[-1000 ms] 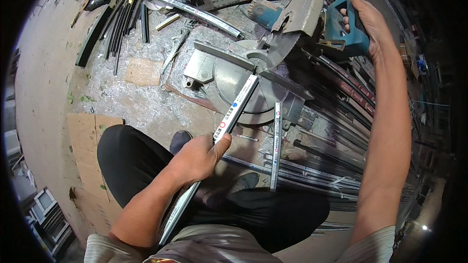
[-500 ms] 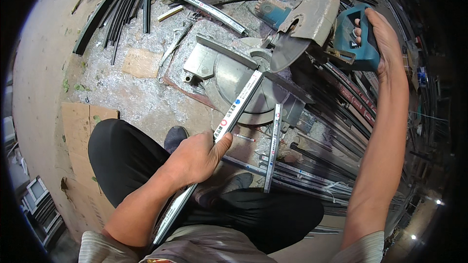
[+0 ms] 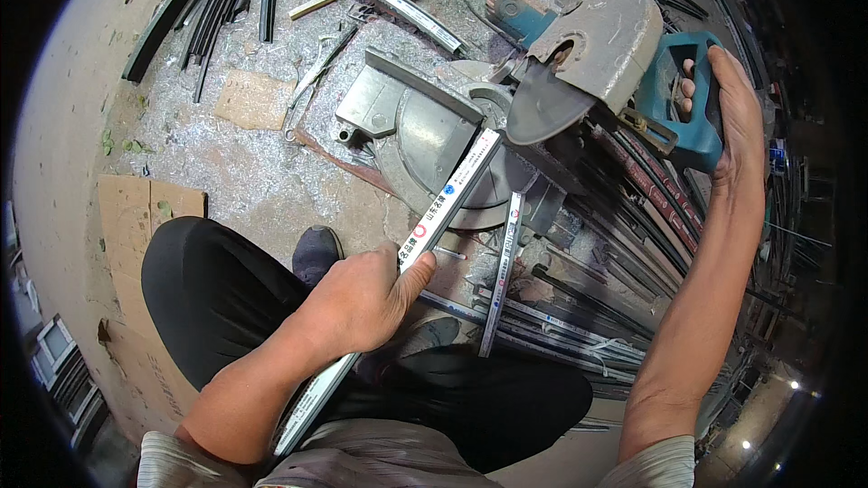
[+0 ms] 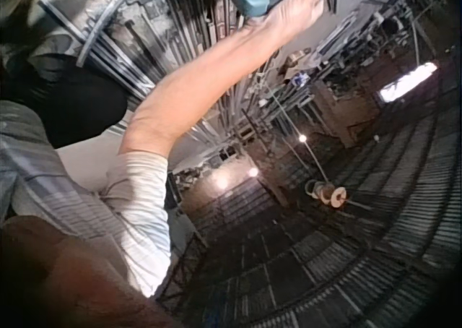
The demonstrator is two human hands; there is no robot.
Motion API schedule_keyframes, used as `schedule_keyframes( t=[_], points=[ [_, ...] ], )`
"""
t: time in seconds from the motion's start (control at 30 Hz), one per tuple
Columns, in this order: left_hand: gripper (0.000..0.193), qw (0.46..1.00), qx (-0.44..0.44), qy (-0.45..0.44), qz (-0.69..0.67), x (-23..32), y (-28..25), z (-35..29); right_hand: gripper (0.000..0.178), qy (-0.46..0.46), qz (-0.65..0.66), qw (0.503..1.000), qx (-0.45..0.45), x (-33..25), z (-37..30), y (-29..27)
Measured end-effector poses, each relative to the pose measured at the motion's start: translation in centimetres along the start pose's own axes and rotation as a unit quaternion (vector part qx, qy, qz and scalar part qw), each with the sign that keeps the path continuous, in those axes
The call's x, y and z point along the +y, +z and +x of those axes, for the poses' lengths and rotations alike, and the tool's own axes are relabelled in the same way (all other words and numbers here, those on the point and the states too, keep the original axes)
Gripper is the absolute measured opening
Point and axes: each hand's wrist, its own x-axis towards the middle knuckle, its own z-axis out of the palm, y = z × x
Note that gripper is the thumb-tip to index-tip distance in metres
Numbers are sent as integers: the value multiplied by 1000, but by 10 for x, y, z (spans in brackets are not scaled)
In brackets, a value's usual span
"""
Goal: The person assembles aluminum window frame components by fitting profile pieces together on a large frame structure. They then move to a chop saw, position a profile, and cut it to length. The person carries the cut pieces back toward the frame area.
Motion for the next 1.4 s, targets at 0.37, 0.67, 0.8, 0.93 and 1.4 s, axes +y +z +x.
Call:
schedule_keyframes(
  t=[0.37,0.67,0.8,0.93,1.4],
  points=[
    [69,1000,6,9,12,-1,1,1,41,-8,-7,1000,-9,2,-2,-2],
    [68,1000,3,12,11,0,-1,1,42,-3,-4,1000,-9,3,-4,-2],
    [67,1000,5,18,9,0,0,0,43,-6,-1,1000,-10,3,-7,-2],
    [66,1000,7,21,16,0,1,1,44,-11,-7,1000,-2,3,-8,0],
    [67,1000,-1,17,19,1,0,2,45,-17,-3,1000,-13,6,-8,-3]
  ],
)
